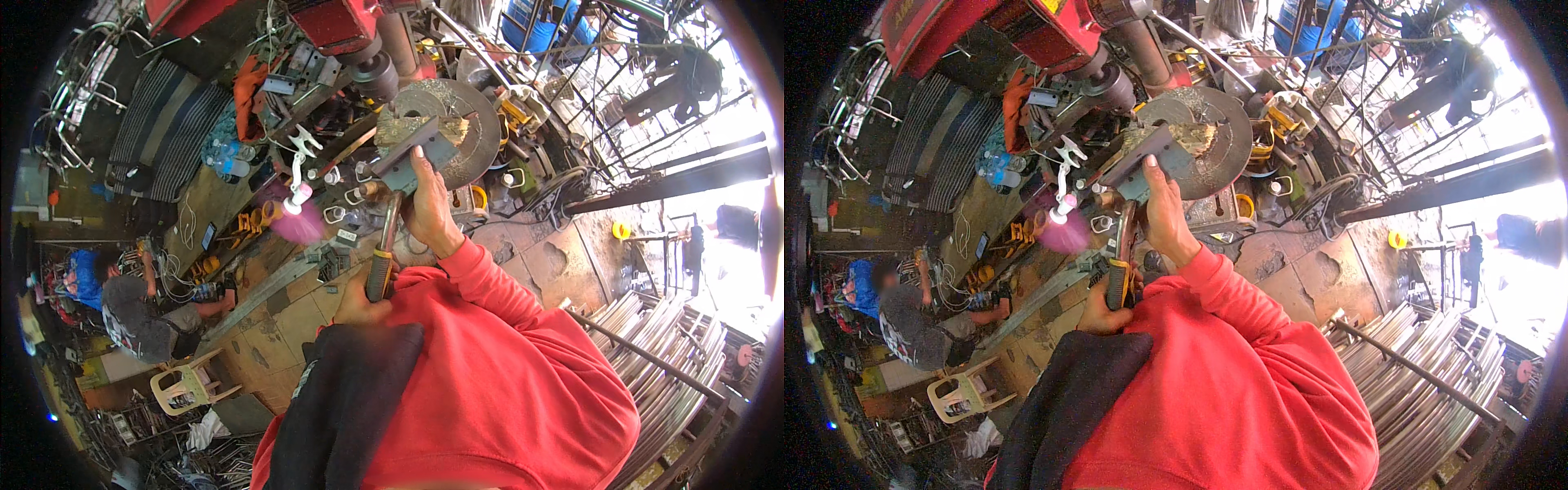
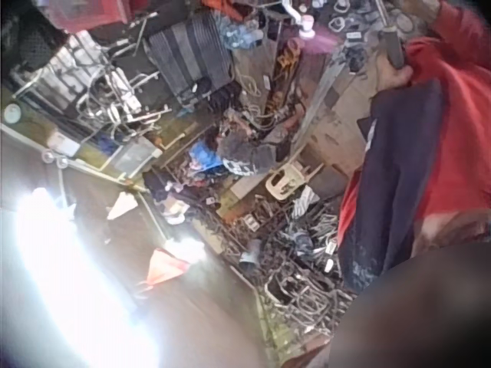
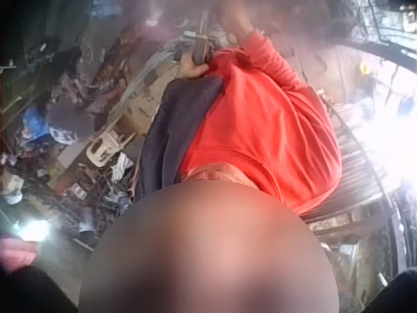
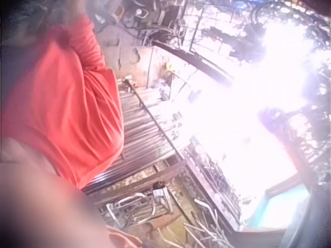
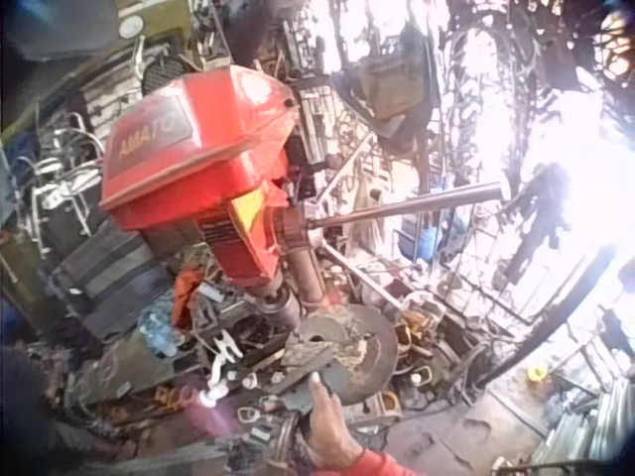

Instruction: The person operates a red drill press in a cluttered workshop, using pliers to hold a metal piece under the drill bit. They repeatedly lower the drill to cut or shape the metal, then lift it to reposition the workpiece.

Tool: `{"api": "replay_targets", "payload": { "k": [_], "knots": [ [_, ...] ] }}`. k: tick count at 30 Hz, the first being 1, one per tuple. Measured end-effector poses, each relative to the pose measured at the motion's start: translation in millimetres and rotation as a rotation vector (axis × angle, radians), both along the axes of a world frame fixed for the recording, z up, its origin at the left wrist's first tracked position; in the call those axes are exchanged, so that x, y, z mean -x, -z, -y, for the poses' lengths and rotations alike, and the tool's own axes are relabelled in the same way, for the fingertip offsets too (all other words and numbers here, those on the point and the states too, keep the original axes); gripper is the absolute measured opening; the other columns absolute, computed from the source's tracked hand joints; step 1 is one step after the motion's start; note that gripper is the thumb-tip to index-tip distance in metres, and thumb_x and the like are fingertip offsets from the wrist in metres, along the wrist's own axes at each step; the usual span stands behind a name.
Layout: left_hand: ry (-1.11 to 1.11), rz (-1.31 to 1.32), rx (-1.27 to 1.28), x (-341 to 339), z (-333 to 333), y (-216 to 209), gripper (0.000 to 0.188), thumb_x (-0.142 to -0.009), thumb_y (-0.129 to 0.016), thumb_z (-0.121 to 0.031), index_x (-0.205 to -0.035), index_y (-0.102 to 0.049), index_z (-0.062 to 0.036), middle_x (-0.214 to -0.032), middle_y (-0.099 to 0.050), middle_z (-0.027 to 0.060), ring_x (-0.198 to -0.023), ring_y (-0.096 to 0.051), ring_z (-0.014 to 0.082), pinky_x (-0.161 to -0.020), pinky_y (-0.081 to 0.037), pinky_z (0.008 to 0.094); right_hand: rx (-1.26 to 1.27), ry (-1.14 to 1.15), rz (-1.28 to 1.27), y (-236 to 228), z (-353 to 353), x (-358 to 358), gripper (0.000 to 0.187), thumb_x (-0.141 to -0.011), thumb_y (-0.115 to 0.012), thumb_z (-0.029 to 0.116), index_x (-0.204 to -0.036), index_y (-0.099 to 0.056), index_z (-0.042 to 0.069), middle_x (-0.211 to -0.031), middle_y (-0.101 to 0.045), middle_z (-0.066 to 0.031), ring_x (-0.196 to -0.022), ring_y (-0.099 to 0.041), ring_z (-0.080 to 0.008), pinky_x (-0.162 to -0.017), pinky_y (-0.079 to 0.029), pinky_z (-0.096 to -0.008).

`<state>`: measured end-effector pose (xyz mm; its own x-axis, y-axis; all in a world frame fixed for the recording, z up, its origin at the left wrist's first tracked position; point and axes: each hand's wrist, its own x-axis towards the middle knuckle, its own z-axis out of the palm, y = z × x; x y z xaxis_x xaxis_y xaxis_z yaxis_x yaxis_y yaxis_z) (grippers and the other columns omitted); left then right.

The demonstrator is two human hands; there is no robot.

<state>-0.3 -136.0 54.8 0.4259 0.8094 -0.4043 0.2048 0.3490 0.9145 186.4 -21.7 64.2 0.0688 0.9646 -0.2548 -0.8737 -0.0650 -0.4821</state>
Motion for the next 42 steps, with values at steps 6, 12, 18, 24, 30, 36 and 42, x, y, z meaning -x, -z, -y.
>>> {"api": "replay_targets", "payload": {
  "k": [6,12,18,24,30,36,42],
  "knots": [
    [0.016,-0.027,-0.143,-7,-5,-4,0.055,-0.069,-0.058,0.002,-0.124,-0.058,-0.0026,-0.107,-0.062,0.0052,-0.100,-0.059,0.0150,-0.089,-0.047,0.0293,-0.041,-0.002,0.010,-20,4,-6,0.050,-0.106,-0.051,0.045,-0.115,-0.058,-0.003,-0.095,-0.069,-0.0149,-0.066,-0.069,-0.0249,-0.063,-0.060,-0.0382],
    [0.004,0.066,-0.053,-6,-11,3,0.066,-0.071,-0.053,0.008,-0.136,-0.050,0.0025,-0.126,-0.060,0.0093,-0.119,-0.058,0.0198,-0.108,-0.043,0.0359,-0.082,-0.064,0.050,-15,-2,-1,0.051,-0.104,-0.052,0.047,-0.122,-0.053,0.000,-0.100,-0.065,-0.0163,-0.070,-0.069,-0.0290,-0.061,-0.062,-0.0428],
    [-0.037,0.096,0.021,11,-25,20,0.062,-0.069,-0.054,0.010,-0.130,-0.053,0.0017,-0.117,-0.061,0.0062,-0.115,-0.058,0.0172,-0.104,-0.044,0.0337,-0.059,-0.005,0.218,-2,-7,23,0.059,-0.105,-0.048,0.052,-0.134,-0.050,0.000,-0.115,-0.065,-0.0155,-0.086,-0.071,-0.0272,-0.074,-0.062,-0.0390],
    [-0.005,-0.033,-0.281,46,-65,14,0.057,-0.066,-0.066,0.003,-0.122,-0.057,-0.0012,-0.104,-0.063,0.0058,-0.103,-0.062,0.0181,-0.091,-0.049,0.0335,-0.094,-0.101,0.534,0,32,91,0.060,-0.087,-0.078,0.040,-0.123,-0.051,0.000,-0.106,-0.064,-0.0098,-0.099,-0.059,-0.0195,-0.089,-0.051,-0.0361],
    [-0.105,-0.001,-0.478,92,-104,8,0.083,-0.071,-0.072,0.002,-0.146,-0.035,-0.0014,-0.126,-0.053,0.0151,-0.116,-0.058,0.0242,-0.096,-0.049,0.0364,0.101,0.090,0.729,-7,-17,158,0.042,-0.071,-0.068,0.001,-0.109,-0.049,0.002,-0.087,-0.055,-0.0040,-0.077,-0.056,-0.0120,-0.066,-0.049,-0.0290],
    [0.117,0.188,-0.153,144,-116,27,0.071,-0.074,-0.067,0.002,-0.141,-0.044,-0.0021,-0.123,-0.060,0.0142,-0.108,-0.062,0.0199,-0.090,-0.052,0.0355,0.143,0.147,0.854,-25,-35,194,0.056,-0.072,-0.084,0.018,-0.116,-0.054,-0.001,-0.094,-0.061,-0.0101,-0.089,-0.056,-0.0176,-0.082,-0.049,-0.0339],
    [0.191,0.203,-0.313,149,-121,60,0.056,-0.079,-0.065,0.001,-0.134,-0.050,-0.0011,-0.112,-0.064,0.0126,-0.099,-0.065,0.0179,-0.081,-0.054,0.0354,0.158,0.077,1.011,-20,-22,193,0.086,-0.071,-0.088,0.029,-0.137,-0.044,-0.006,-0.114,-0.061,-0.0144,-0.106,-0.058,-0.0224,-0.093,-0.048,-0.0372]
  ]
}}
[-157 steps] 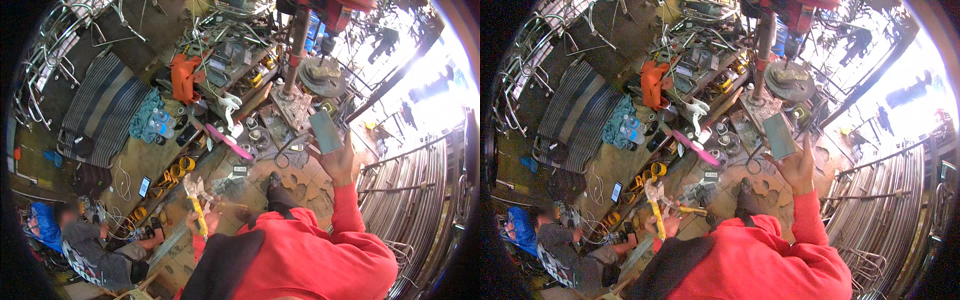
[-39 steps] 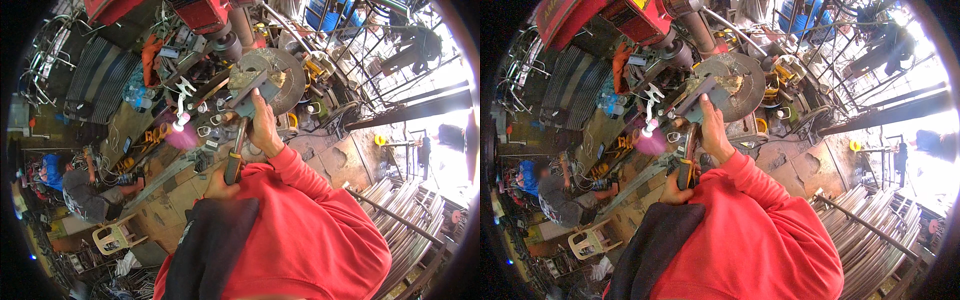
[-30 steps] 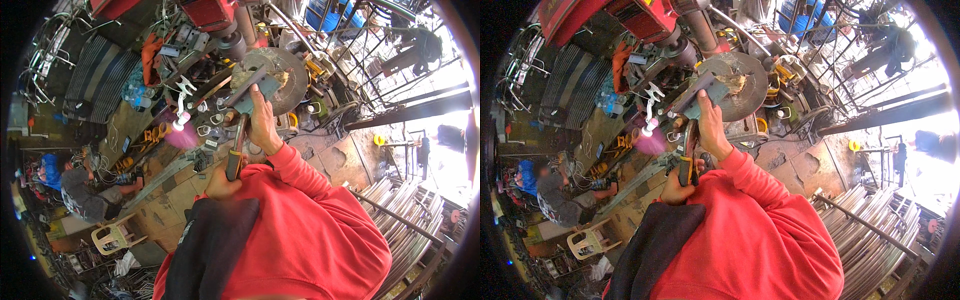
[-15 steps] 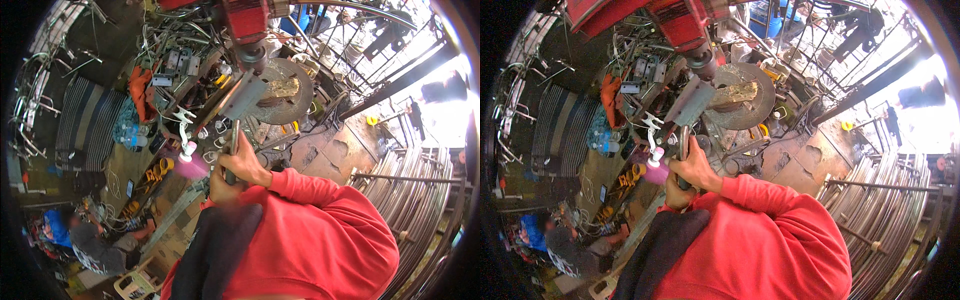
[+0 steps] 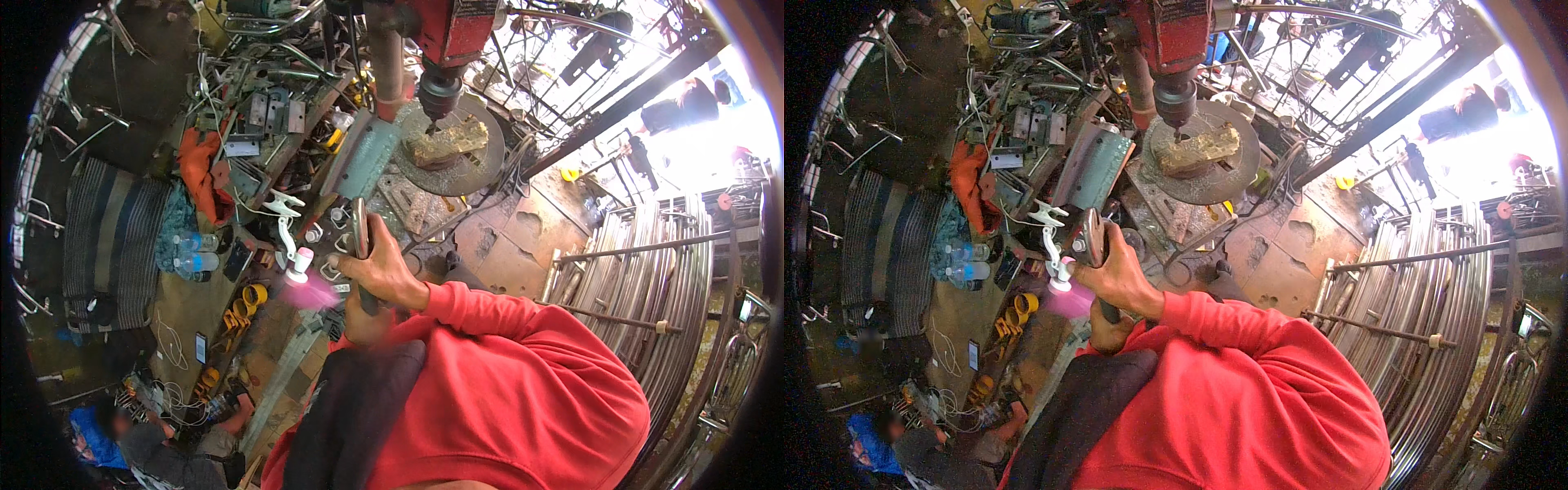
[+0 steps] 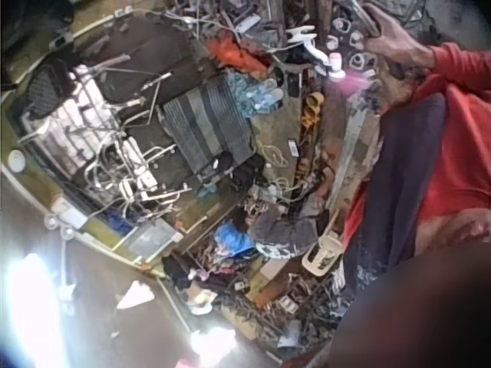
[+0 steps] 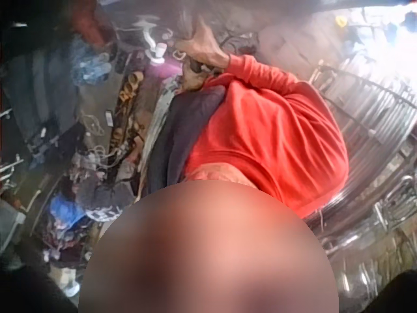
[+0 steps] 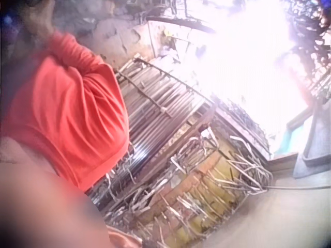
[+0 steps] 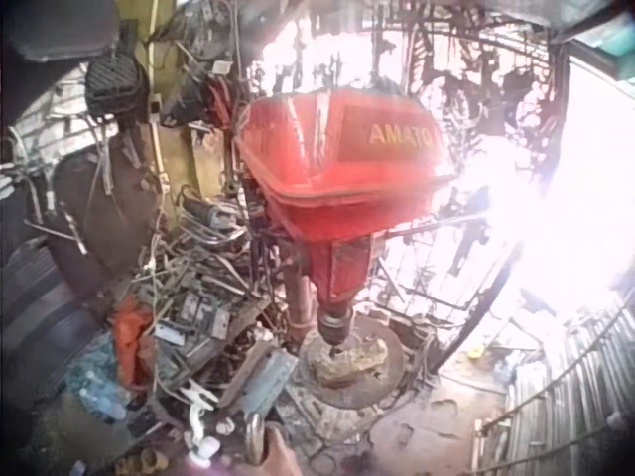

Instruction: The person operates a red drill press in a cluttered workshop, using pliers to hold a metal piece under the drill bit. They repeatedly lower the drill to cut or shape the metal, then lift it to reposition the workpiece.

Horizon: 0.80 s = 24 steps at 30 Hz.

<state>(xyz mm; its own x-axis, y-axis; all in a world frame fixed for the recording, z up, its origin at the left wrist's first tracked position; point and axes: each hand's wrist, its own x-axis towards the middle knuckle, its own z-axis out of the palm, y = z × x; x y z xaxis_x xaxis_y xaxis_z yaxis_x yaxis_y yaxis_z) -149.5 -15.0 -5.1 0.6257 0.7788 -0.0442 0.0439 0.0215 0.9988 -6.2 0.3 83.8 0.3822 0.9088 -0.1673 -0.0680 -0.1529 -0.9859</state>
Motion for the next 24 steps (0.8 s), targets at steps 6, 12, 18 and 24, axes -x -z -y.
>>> {"api": "replay_targets", "payload": {
  "k": [6,12,18,24],
  "knots": [
    [-0.095,0.082,0.200,-29,23,-21,0.044,-0.089,-0.065,0.001,-0.130,-0.052,-0.0022,-0.108,-0.063,0.0139,-0.097,-0.064,0.0192,-0.080,-0.053,0.0365,-0.067,-0.247,0.031,34,27,-24,0.118,-0.070,-0.088,0.058,-0.143,-0.030,-0.015,-0.133,-0.052,-0.0303,-0.129,-0.053,-0.0372,-0.108,-0.043,-0.0418],
    [0.121,0.552,0.947,-41,36,-68,0.066,-0.069,-0.073,-0.015,-0.129,-0.049,-0.0021,-0.106,-0.057,0.0145,-0.099,-0.058,0.0288,-0.088,-0.046,0.0405,-0.058,-0.247,-0.532,37,17,-97,0.080,-0.098,-0.064,0.049,-0.152,-0.031,0.000,-0.133,-0.056,-0.0162,-0.119,-0.058,-0.0254,-0.101,-0.047,-0.0426],
    [-0.021,0.460,1.013,-51,64,-88,0.084,-0.051,-0.072,-0.023,-0.129,-0.047,-0.0016,-0.105,-0.055,0.0143,-0.099,-0.053,0.0281,-0.091,-0.041,0.0366,-0.140,-0.190,-0.606,30,-31,-133,0.083,-0.096,-0.062,0.059,-0.150,-0.039,0.001,-0.135,-0.056,-0.0118,-0.123,-0.053,-0.0205,-0.105,-0.042,-0.0367],
    [-0.082,0.432,1.068,-57,72,-94,0.087,-0.049,-0.068,-0.024,-0.129,-0.048,0.0012,-0.107,-0.056,0.0163,-0.099,-0.055,0.0276,-0.091,-0.042,0.0368,-0.022,-0.302,-0.445,35,4,-114,0.077,-0.097,-0.066,0.051,-0.146,-0.042,-0.003,-0.130,-0.058,-0.0102,-0.117,-0.055,-0.0187,-0.103,-0.044,-0.0355]
  ]
}}
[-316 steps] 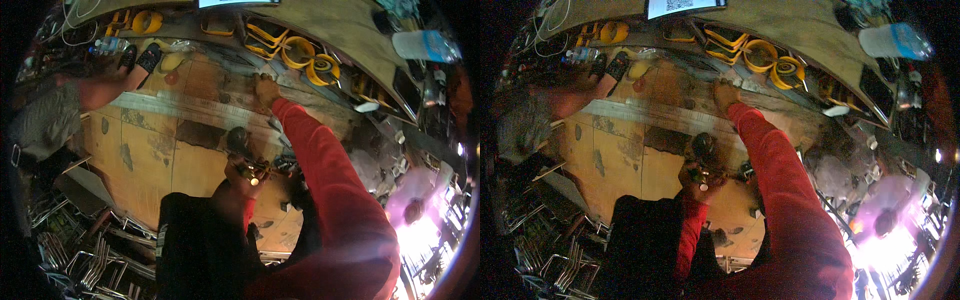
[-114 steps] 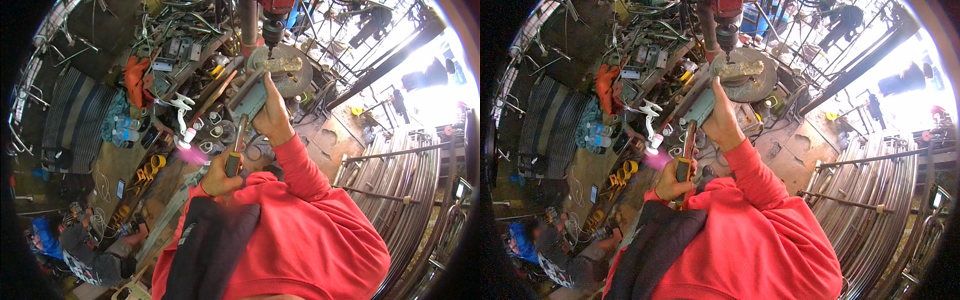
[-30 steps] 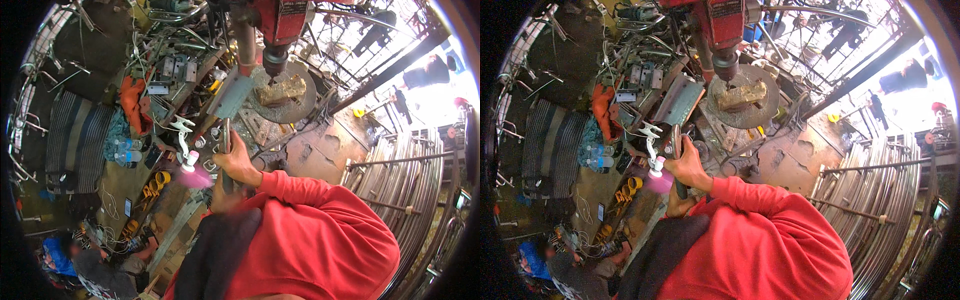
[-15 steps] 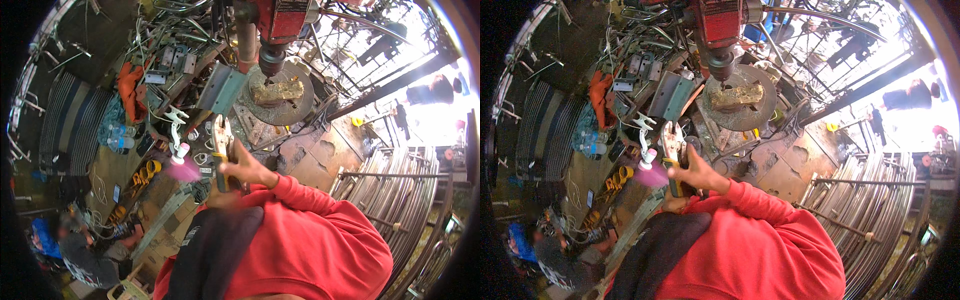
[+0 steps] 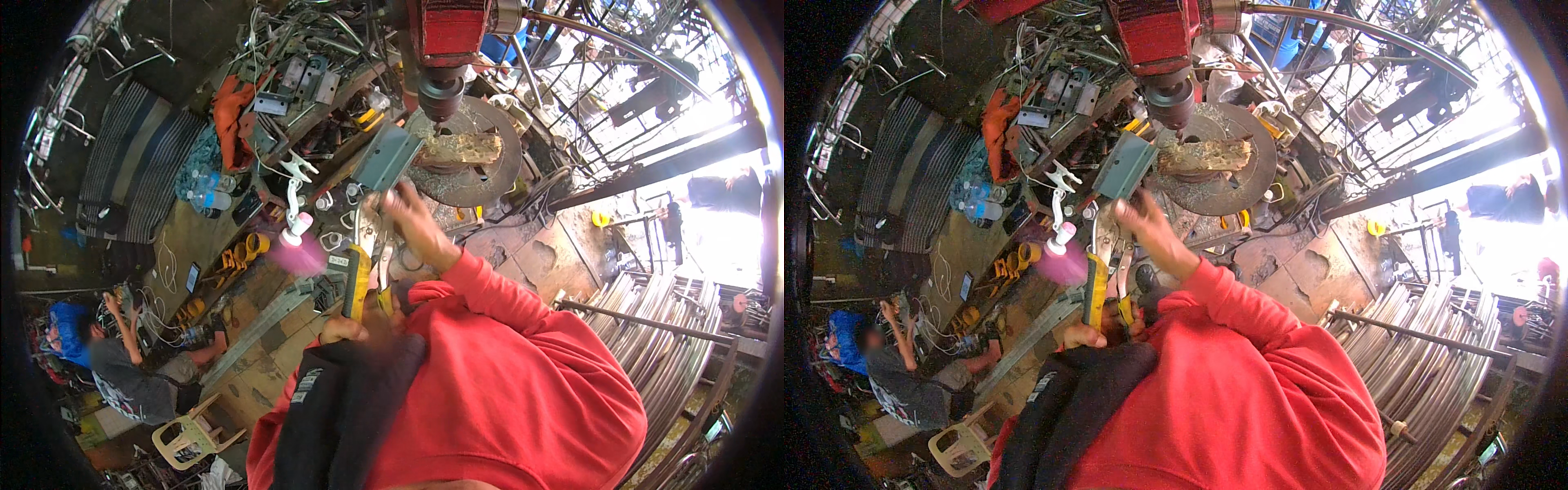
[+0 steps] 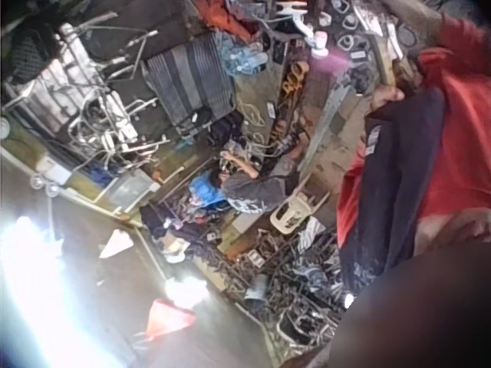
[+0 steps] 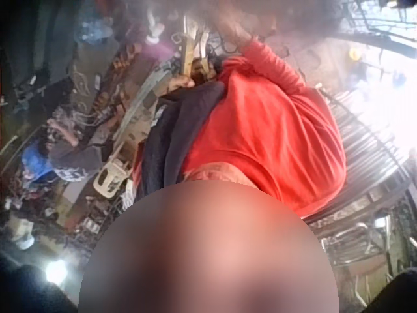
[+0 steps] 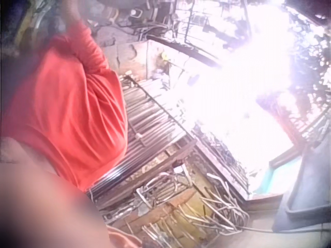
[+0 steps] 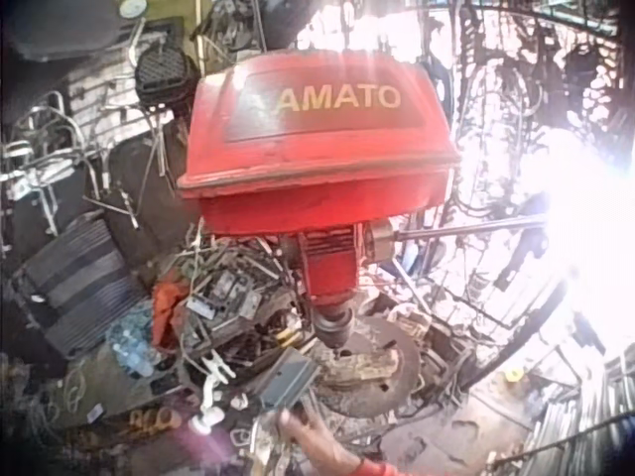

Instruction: The person operates a red drill press in a cluttered workshop, using pliers to hold a metal piece under the drill bit. They repeatedly lower the drill to cut or shape the metal, then lift it to reposition the workpiece.

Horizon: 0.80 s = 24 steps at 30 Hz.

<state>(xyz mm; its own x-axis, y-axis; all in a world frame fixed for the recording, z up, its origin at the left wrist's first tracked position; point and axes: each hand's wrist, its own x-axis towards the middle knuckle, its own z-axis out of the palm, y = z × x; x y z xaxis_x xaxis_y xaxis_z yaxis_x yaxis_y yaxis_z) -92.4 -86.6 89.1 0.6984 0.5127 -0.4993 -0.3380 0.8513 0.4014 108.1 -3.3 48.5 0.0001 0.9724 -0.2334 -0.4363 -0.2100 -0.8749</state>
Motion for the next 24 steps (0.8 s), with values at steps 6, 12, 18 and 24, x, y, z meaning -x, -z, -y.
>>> {"api": "replay_targets", "payload": {
  "k": [6,12,18,24],
  "knots": [
    [0.228,0.001,0.199,33,-39,-16,0.084,-0.050,-0.067,-0.023,-0.127,-0.049,0.0027,-0.108,-0.056,0.0178,-0.098,-0.056,0.0283,-0.091,-0.043,0.0368,0.312,-0.478,-0.530,2,44,34,0.062,-0.099,-0.059,0.055,-0.134,-0.055,0.004,-0.115,-0.068,-0.0095,-0.096,-0.067,-0.0182,-0.073,-0.057,-0.0314],
    [0.355,0.030,0.208,43,-62,-7,0.080,-0.051,-0.067,-0.022,-0.124,-0.050,0.0046,-0.108,-0.057,0.0192,-0.097,-0.057,0.0289,-0.091,-0.044,0.0366,0.252,-0.139,-0.614,-2,37,74,0.043,-0.099,-0.063,0.048,-0.115,-0.061,0.008,-0.100,-0.070,-0.0125,-0.083,-0.068,-0.0213,-0.068,-0.058,-0.0345],
    [0.367,0.058,0.077,50,-72,24,0.082,-0.050,-0.062,-0.015,-0.128,-0.053,0.0049,-0.112,-0.063,0.0190,-0.103,-0.062,0.0325,-0.098,-0.050,0.0389,0.167,-0.005,-0.427,0,36,84,0.040,-0.100,-0.063,0.045,-0.111,-0.059,0.007,-0.093,-0.066,-0.0084,-0.079,-0.067,-0.0214,-0.068,-0.057,-0.0366],
    [0.412,0.065,0.131,47,-73,28,0.073,-0.053,-0.063,-0.013,-0.125,-0.058,0.0013,-0.110,-0.064,0.0151,-0.099,-0.063,0.0267,-0.093,-0.051,0.0353,0.128,0.110,-0.359,-7,32,82,0.036,-0.099,-0.065,0.041,-0.106,-0.059,0.007,-0.090,-0.064,-0.0065,-0.075,-0.066,-0.0206,-0.065,-0.057,-0.0362]
  ]
}}
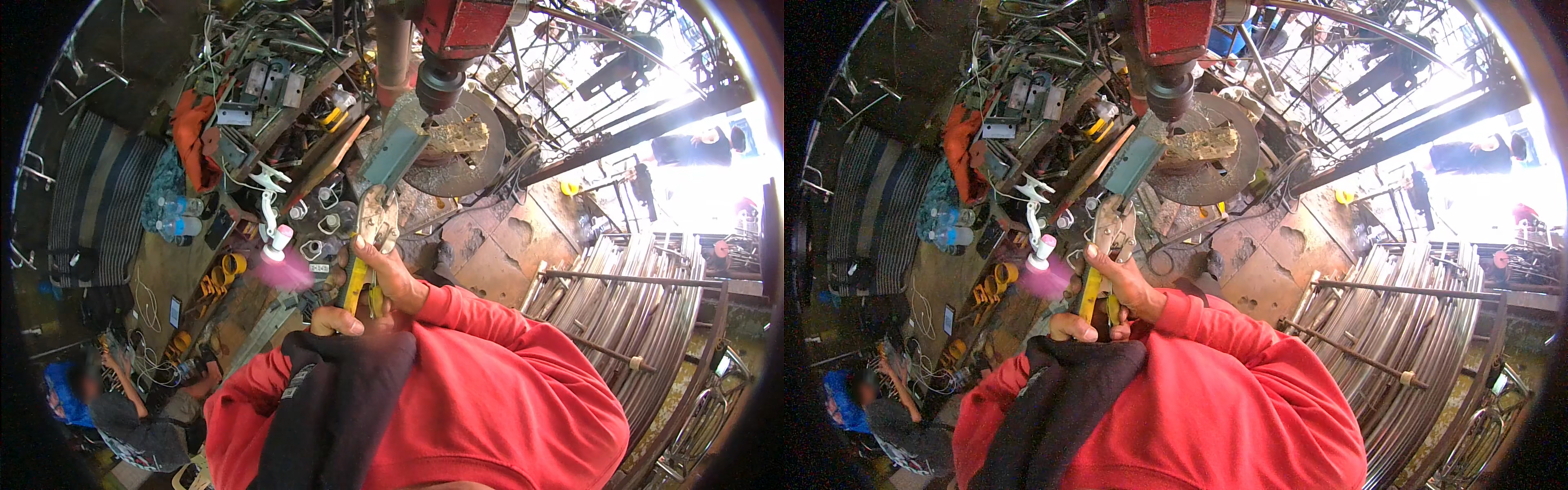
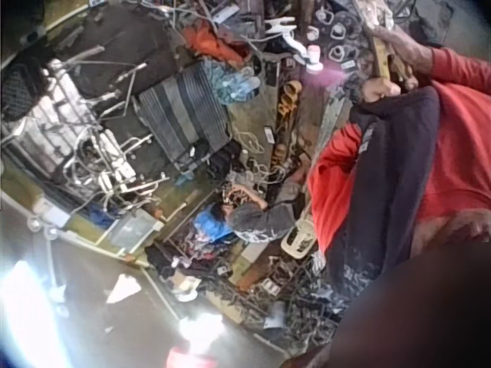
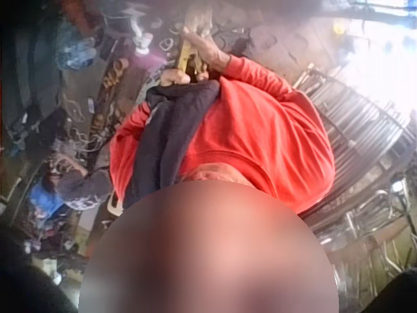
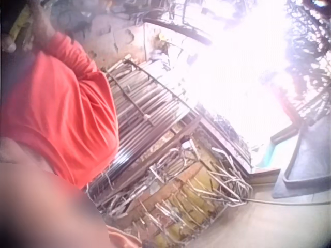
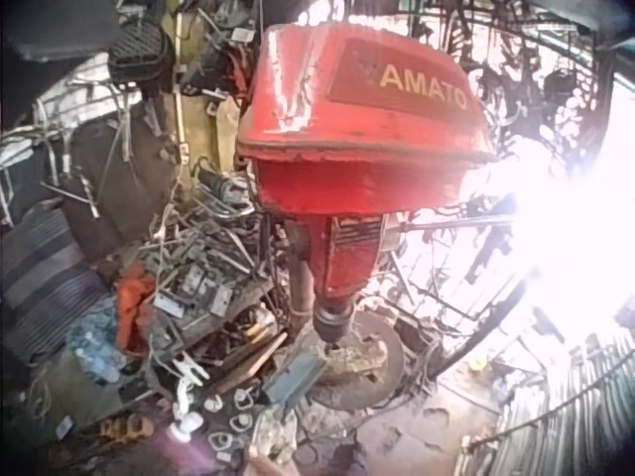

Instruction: The person operates a red drill press in a cluttered workshop, using pliers to hold a metal piece under the drill bit. They repeatedly lower the drill to cut or shape the metal, then lift it to reposition the workpiece.

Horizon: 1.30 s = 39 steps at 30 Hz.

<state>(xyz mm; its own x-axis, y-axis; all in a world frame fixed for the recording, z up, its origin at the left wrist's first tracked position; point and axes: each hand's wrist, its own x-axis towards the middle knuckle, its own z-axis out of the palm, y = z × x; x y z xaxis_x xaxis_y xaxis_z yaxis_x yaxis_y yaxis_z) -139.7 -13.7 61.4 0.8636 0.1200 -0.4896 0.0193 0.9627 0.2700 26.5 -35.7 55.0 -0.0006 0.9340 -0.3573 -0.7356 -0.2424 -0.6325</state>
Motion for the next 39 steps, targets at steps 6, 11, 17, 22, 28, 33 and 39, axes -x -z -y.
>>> {"api": "replay_targets", "payload": {
  "k": [6,11,17,22,28,33,39],
  "knots": [
    [0.012,-0.047,-0.077,-7,11,-6,0.038,-0.072,-0.064,-0.011,-0.109,-0.060,-0.0037,-0.093,-0.063,0.0062,-0.080,-0.059,0.0169,-0.075,-0.049,0.0298,0.076,-0.022,-0.069,1,-3,0,0.027,-0.094,-0.070,0.029,-0.102,-0.060,0.006,-0.082,-0.065,-0.0064,-0.068,-0.066,-0.0200,-0.059,-0.055,-0.0345],
    [0.060,-0.286,-0.204,0,-6,-40,0.038,-0.077,-0.070,-0.015,-0.111,-0.059,-0.0043,-0.090,-0.063,0.0085,-0.081,-0.061,0.0191,-0.076,-0.050,0.0343,0.040,-0.123,0.004,8,-7,4,0.032,-0.094,-0.072,0.032,-0.109,-0.062,0.005,-0.090,-0.066,-0.0058,-0.079,-0.065,-0.0187,-0.069,-0.055,-0.0346],
    [0.440,-0.890,-1.758,8,-25,-106,0.073,-0.077,-0.081,-0.030,-0.134,-0.047,0.0012,-0.108,-0.063,0.0188,-0.099,-0.065,0.0373,-0.082,-0.054,0.0487,-0.309,-0.157,0.101,18,-13,22,0.047,-0.094,-0.075,0.036,-0.125,-0.060,0.004,-0.112,-0.066,-0.0020,-0.103,-0.060,-0.0132,-0.089,-0.053,-0.0329],
    [0.387,-1.258,-2.263,-15,-35,-105,0.064,-0.072,-0.078,-0.020,-0.129,-0.053,-0.0066,-0.099,-0.061,0.0131,-0.091,-0.064,0.0372,-0.071,-0.051,0.0520,-0.379,-0.152,0.238,-1,-34,32,0.047,-0.098,-0.068,0.045,-0.117,-0.058,0.003,-0.097,-0.062,-0.0010,-0.092,-0.055,-0.0146,-0.082,-0.051,-0.0350],
    [0.311,-1.020,-2.423,-7,-105,-96,0.046,-0.072,-0.069,-0.011,-0.117,-0.060,-0.0071,-0.087,-0.062,0.0121,-0.076,-0.066,0.0358,-0.060,-0.050,0.0501,-0.813,-0.976,1.083,-102,-13,-95,0.051,-0.098,-0.061,0.048,-0.124,-0.061,0.005,-0.105,-0.072,-0.0226,-0.098,-0.069,-0.0415,-0.085,-0.056,-0.0461],
    [0.390,-0.923,-2.401,-11,-118,-100,0.053,-0.074,-0.075,-0.027,-0.122,-0.063,-0.0076,-0.087,-0.063,0.0130,-0.076,-0.066,0.0381,-0.063,-0.050,0.0497,-0.214,-0.256,1.795,-113,-6,-206,0.044,-0.086,-0.074,0.035,-0.122,-0.066,0.010,-0.105,-0.072,-0.0155,-0.098,-0.069,-0.0345,-0.086,-0.054,-0.0424],
    [0.405,-0.867,-2.394,-10,-116,-99,0.060,-0.067,-0.065,-0.009,-0.126,-0.060,-0.0093,-0.086,-0.063,0.0119,-0.076,-0.067,0.0371,-0.062,-0.051,0.0508,-0.212,-0.067,2.114,-11,-58,-236,0.068,-0.076,-0.082,0.042,-0.133,-0.060,0.013,-0.126,-0.058,-0.0127,-0.128,-0.047,-0.0347,-0.104,-0.039,-0.0512]
  ]
}}
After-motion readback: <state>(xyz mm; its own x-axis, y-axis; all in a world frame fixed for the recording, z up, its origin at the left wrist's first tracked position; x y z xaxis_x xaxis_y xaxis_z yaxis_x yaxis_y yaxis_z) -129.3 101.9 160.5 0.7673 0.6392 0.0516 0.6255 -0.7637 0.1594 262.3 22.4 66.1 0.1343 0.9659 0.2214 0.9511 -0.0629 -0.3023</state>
